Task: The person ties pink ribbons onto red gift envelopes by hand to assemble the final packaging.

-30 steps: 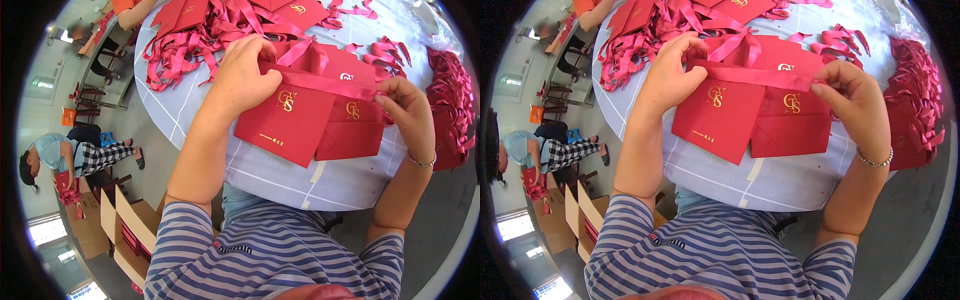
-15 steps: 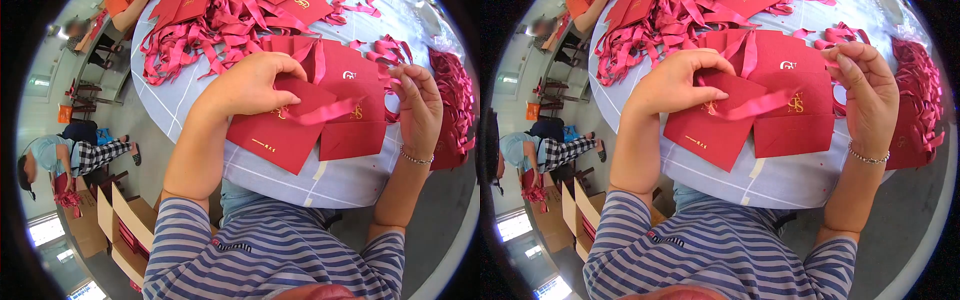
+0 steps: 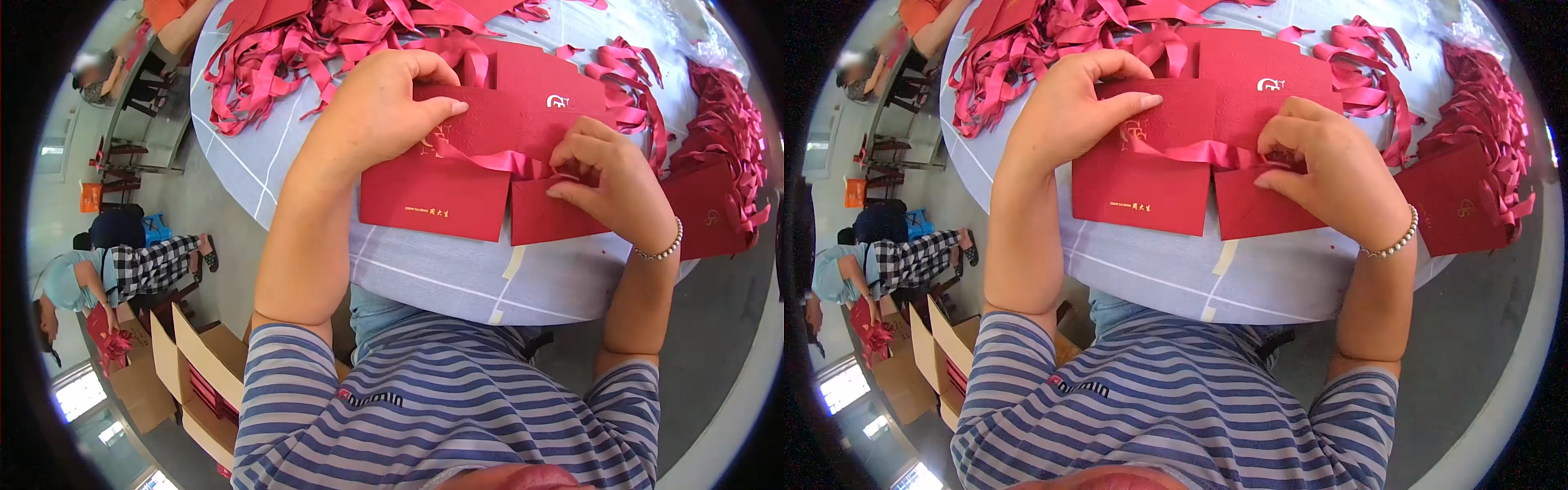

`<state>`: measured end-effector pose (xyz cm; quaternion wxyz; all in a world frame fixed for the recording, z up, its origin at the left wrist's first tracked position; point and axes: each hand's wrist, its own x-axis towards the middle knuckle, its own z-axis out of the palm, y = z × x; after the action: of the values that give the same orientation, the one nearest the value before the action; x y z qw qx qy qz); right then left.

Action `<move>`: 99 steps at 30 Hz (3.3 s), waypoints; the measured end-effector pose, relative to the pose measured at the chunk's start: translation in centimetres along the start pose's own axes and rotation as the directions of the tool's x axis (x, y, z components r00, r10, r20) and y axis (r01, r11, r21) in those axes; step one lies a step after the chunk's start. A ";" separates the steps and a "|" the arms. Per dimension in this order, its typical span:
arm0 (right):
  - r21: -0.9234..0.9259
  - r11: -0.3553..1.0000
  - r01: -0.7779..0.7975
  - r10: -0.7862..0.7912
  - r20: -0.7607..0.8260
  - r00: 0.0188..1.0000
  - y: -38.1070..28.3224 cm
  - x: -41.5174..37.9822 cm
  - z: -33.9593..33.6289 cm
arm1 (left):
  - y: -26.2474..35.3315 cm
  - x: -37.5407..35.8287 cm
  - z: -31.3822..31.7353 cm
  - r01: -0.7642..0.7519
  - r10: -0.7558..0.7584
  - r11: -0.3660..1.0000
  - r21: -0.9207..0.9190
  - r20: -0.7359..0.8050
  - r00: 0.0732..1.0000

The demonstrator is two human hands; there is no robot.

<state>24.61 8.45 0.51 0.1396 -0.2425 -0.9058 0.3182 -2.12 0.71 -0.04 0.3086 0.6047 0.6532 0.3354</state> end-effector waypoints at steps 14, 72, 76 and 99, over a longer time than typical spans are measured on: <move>0.471 0.868 -0.159 0.208 -0.054 0.977 -0.2 0.2 -0.5 | -0.5 0.1 0.2 -0.055 0.060 0.995 0.083 -0.067 0.996; -0.140 0.984 -0.111 0.050 -0.378 0.924 -3.5 3.4 4.8 | 2.1 -1.2 3.0 -0.408 0.460 0.865 0.291 -0.136 0.877; -0.164 0.981 -0.101 0.026 -0.410 0.912 -3.5 3.6 5.3 | 1.9 -1.1 3.0 -0.402 0.451 0.871 0.281 -0.136 0.882; 0.041 0.988 -0.150 0.155 -0.159 0.975 2.0 4.6 5.9 | -2.3 2.4 4.0 -0.177 0.190 0.911 0.374 0.002 0.982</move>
<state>18.99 9.26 -4.73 0.1914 -0.3344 -0.8654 0.3203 -0.39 3.23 -4.27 0.1442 0.7047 0.6506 0.2435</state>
